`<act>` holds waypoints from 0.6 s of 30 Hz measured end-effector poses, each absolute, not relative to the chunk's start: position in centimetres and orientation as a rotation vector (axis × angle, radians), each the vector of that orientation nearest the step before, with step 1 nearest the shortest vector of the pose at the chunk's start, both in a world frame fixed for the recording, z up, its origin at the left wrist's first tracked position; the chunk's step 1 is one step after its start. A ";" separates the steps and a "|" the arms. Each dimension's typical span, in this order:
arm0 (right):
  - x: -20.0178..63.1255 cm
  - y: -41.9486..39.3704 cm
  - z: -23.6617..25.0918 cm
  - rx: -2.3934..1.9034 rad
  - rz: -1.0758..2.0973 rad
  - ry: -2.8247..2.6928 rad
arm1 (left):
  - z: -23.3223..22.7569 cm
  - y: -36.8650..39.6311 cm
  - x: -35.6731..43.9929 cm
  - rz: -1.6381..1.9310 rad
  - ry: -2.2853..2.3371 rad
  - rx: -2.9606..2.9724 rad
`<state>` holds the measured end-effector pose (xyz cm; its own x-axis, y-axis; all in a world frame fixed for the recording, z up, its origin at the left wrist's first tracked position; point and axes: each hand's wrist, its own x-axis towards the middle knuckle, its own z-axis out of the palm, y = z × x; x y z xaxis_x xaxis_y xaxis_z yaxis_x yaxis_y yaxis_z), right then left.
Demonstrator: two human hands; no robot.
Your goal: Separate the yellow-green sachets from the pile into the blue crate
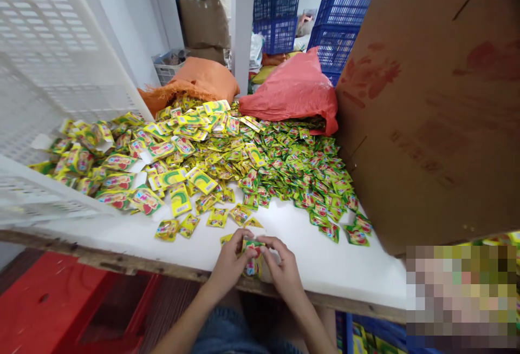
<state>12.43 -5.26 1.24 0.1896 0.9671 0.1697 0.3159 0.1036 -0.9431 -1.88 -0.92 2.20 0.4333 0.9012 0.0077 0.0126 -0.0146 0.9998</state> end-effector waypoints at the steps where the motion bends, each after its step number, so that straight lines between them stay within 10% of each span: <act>1: 12.5 -5.0 1.5 -1.407 0.776 -1.360 | 2.3 -0.7 -2.2 0.834 0.872 1.446; 18: 12.3 -5.2 2.4 -1.301 0.740 -1.411 | 3.1 -0.6 -2.5 0.959 0.916 1.501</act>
<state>12.26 -5.23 2.43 0.1193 0.9546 0.2728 0.3185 0.2234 -0.9212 -2.50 -0.60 3.13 0.3779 0.9210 0.0942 0.0516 -0.1225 0.9911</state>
